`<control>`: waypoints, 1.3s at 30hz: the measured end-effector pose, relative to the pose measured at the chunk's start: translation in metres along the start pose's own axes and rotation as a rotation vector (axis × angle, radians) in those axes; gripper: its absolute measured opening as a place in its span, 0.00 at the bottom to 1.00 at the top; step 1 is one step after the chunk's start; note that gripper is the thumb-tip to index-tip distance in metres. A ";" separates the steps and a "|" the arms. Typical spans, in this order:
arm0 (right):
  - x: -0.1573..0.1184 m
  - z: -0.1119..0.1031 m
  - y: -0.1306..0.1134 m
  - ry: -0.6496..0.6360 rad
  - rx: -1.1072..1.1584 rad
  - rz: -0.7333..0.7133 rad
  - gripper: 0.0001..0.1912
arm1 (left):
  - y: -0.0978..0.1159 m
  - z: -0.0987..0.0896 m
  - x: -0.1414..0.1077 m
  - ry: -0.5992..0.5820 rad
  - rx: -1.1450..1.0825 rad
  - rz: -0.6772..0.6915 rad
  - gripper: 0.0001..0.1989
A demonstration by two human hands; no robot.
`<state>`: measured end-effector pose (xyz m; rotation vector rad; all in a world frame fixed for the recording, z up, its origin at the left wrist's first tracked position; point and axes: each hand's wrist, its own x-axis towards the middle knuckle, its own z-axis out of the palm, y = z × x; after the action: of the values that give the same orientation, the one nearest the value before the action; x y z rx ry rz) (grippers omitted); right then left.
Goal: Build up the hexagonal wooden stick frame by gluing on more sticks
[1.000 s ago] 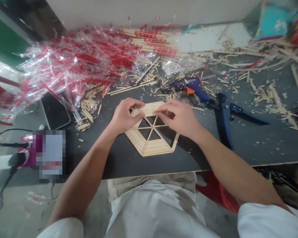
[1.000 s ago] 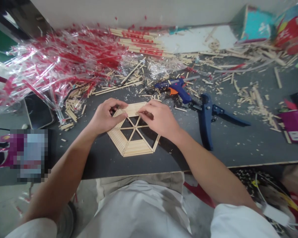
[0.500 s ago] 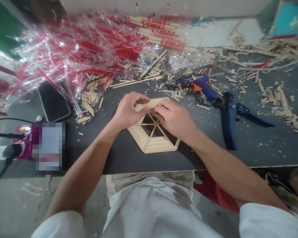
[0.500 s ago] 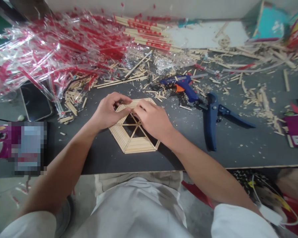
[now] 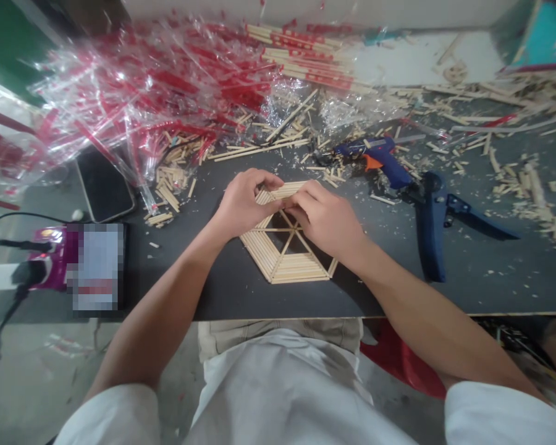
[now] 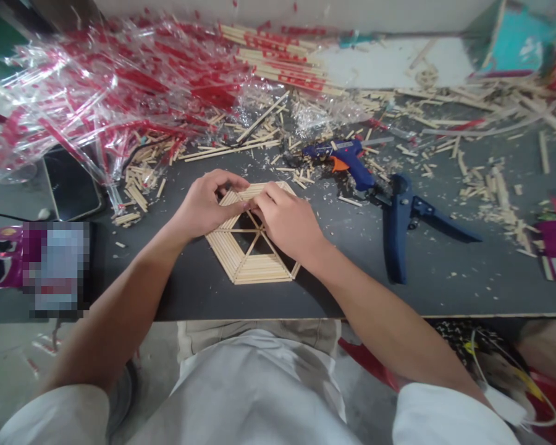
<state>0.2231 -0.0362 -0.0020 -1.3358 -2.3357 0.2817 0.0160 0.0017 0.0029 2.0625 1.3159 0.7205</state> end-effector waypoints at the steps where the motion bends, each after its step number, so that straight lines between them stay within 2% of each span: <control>1: 0.000 0.000 0.000 -0.003 0.006 0.003 0.12 | 0.000 0.000 0.000 0.002 -0.004 -0.001 0.14; 10: 0.000 0.001 0.002 0.024 0.110 0.005 0.10 | -0.002 -0.001 0.002 -0.025 -0.025 -0.008 0.13; 15: -0.001 -0.011 0.019 0.142 0.230 0.013 0.06 | -0.001 -0.005 0.001 -0.040 -0.064 -0.033 0.11; 21: -0.003 -0.020 0.033 0.132 0.273 0.067 0.05 | 0.003 -0.005 0.000 -0.030 -0.028 -0.033 0.09; 25: -0.003 -0.017 0.031 0.158 0.279 0.100 0.05 | 0.001 0.001 -0.002 0.090 0.081 0.083 0.12; 29: -0.001 -0.017 0.028 0.125 0.299 0.146 0.04 | 0.003 0.005 -0.006 0.187 0.243 0.311 0.18; 32: 0.000 -0.019 0.026 0.111 0.331 0.189 0.02 | 0.010 0.006 -0.010 0.176 0.369 0.474 0.15; 34: 0.001 -0.020 0.025 0.101 0.353 0.226 0.02 | 0.014 0.008 -0.011 0.156 0.441 0.537 0.12; 39: 0.004 -0.023 0.023 0.051 0.424 0.328 0.03 | 0.019 0.014 -0.012 0.109 0.579 0.565 0.10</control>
<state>0.2495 -0.0215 0.0107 -1.4724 -1.8649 0.7843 0.0330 -0.0183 0.0055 2.9660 1.0776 0.7470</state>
